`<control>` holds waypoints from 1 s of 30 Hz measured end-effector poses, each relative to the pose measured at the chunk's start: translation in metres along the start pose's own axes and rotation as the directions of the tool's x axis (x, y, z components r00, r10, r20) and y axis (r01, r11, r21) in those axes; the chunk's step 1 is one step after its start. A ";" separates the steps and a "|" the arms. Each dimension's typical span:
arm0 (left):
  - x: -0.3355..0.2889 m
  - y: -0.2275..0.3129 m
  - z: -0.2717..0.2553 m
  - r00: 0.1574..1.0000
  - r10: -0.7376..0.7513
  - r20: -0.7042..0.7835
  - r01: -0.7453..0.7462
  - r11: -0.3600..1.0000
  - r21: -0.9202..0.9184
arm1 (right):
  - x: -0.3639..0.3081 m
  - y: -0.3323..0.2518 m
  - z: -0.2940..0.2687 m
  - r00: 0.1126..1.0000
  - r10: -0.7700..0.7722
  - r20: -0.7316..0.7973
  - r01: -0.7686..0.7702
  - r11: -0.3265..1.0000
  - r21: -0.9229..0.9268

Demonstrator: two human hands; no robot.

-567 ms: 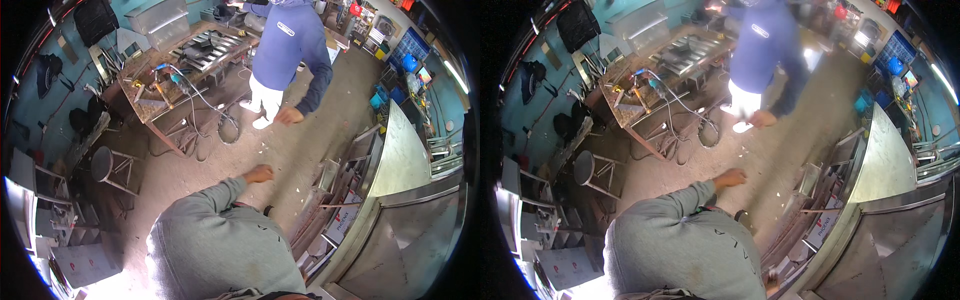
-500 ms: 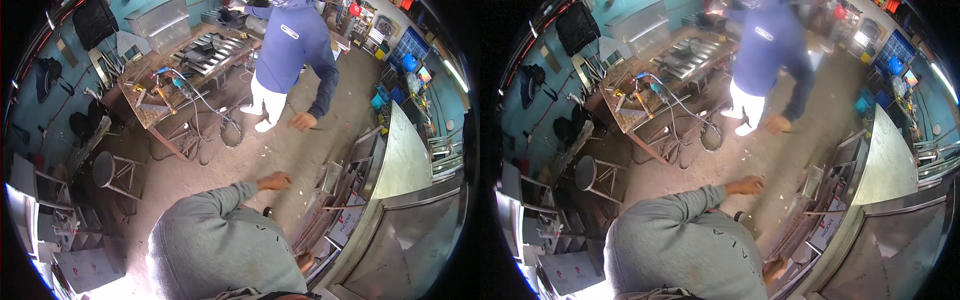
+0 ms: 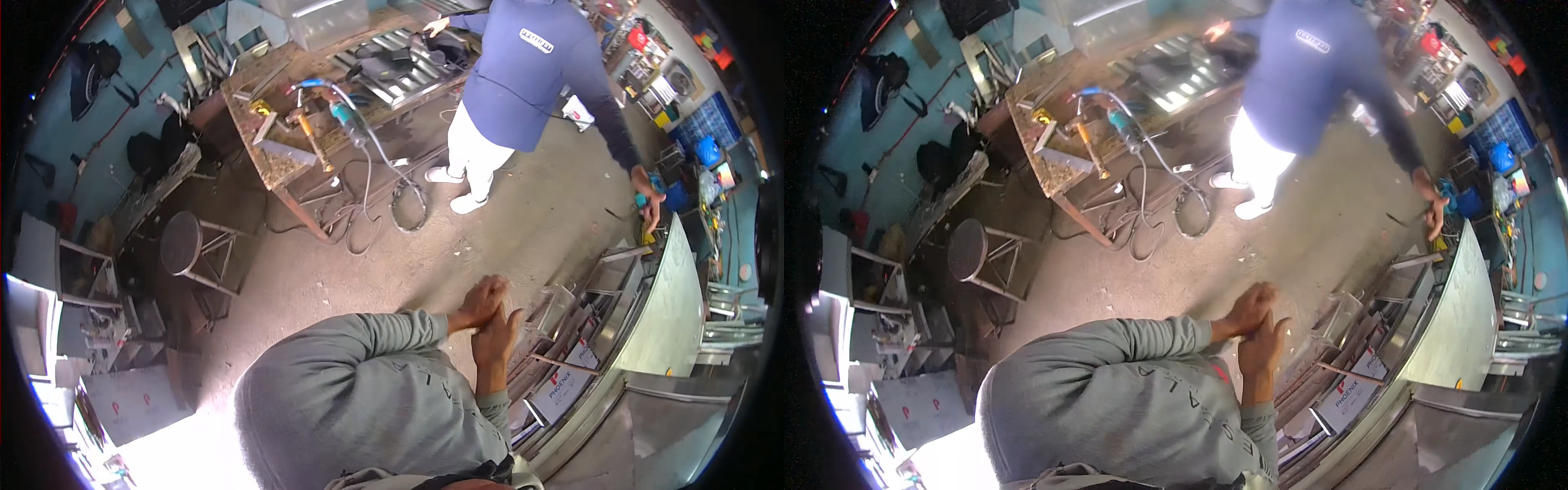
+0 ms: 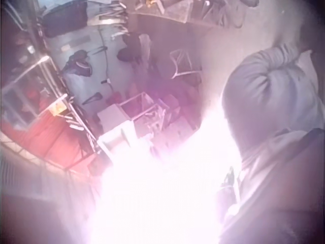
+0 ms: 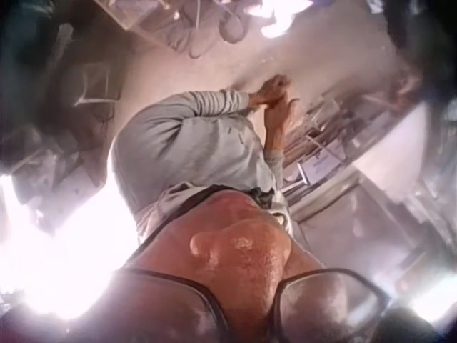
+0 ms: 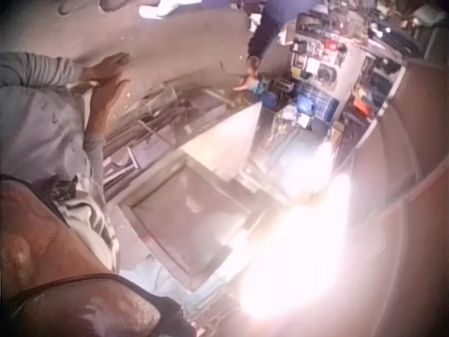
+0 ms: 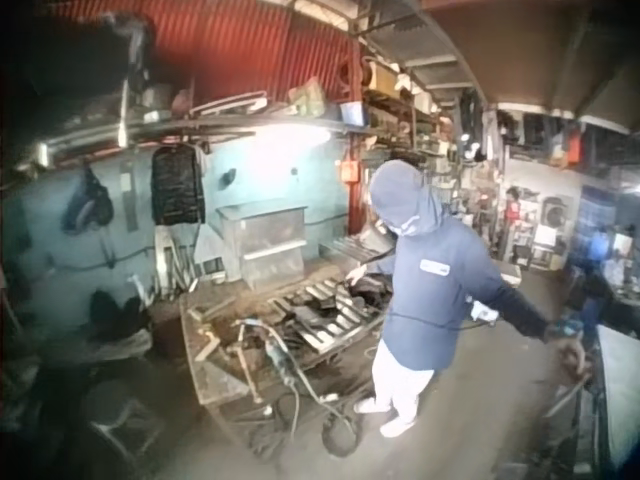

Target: Installing caster wheels onto a metal cabinet structure using nuts and washers.

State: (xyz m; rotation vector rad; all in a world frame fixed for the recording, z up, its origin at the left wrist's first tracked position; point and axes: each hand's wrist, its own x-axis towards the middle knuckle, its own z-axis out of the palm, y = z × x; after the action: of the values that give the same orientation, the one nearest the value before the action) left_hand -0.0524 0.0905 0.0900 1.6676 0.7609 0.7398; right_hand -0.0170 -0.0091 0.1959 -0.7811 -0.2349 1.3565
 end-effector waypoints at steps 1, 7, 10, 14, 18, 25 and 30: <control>0.006 -0.002 -0.008 0.997 -0.072 -0.038 0.074 0.996 0.055 | 0.008 -0.002 0.005 1.000 0.012 -0.003 -0.012 1.000 -0.005; 0.009 0.042 -0.022 0.895 0.439 -0.078 -0.359 0.813 0.458 | 0.102 0.002 -0.050 1.000 0.012 -0.007 -0.011 0.983 0.185; 0.033 0.042 -0.028 0.892 0.451 0.000 -0.371 0.733 0.570 | 0.129 -0.010 -0.058 0.822 -0.148 0.550 -0.128 0.893 0.431; 0.080 -0.018 -0.026 0.924 0.335 -0.182 -0.194 0.823 0.534 | 0.094 -0.064 -0.018 0.973 0.143 0.179 -0.201 0.910 0.363; 0.140 -0.053 -0.012 0.947 -0.254 -0.197 0.315 0.855 0.412 | 0.096 -0.101 -0.106 0.985 0.167 -0.048 -0.172 0.978 -0.122; 0.249 0.043 0.108 0.850 -0.338 0.404 0.464 0.843 -0.272 | 0.147 -0.272 -0.161 0.969 -0.247 0.017 0.243 0.962 0.121; 0.392 0.066 0.176 0.762 -0.150 0.630 0.577 0.598 -0.556 | 0.250 -0.383 -0.183 0.953 -0.294 0.076 0.249 0.901 0.355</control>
State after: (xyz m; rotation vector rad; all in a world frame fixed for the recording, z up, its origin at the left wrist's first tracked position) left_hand 0.3285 0.2892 0.1536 0.8267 0.3145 0.1750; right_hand 0.4470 0.1535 0.2305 -0.3528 -0.1939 1.1397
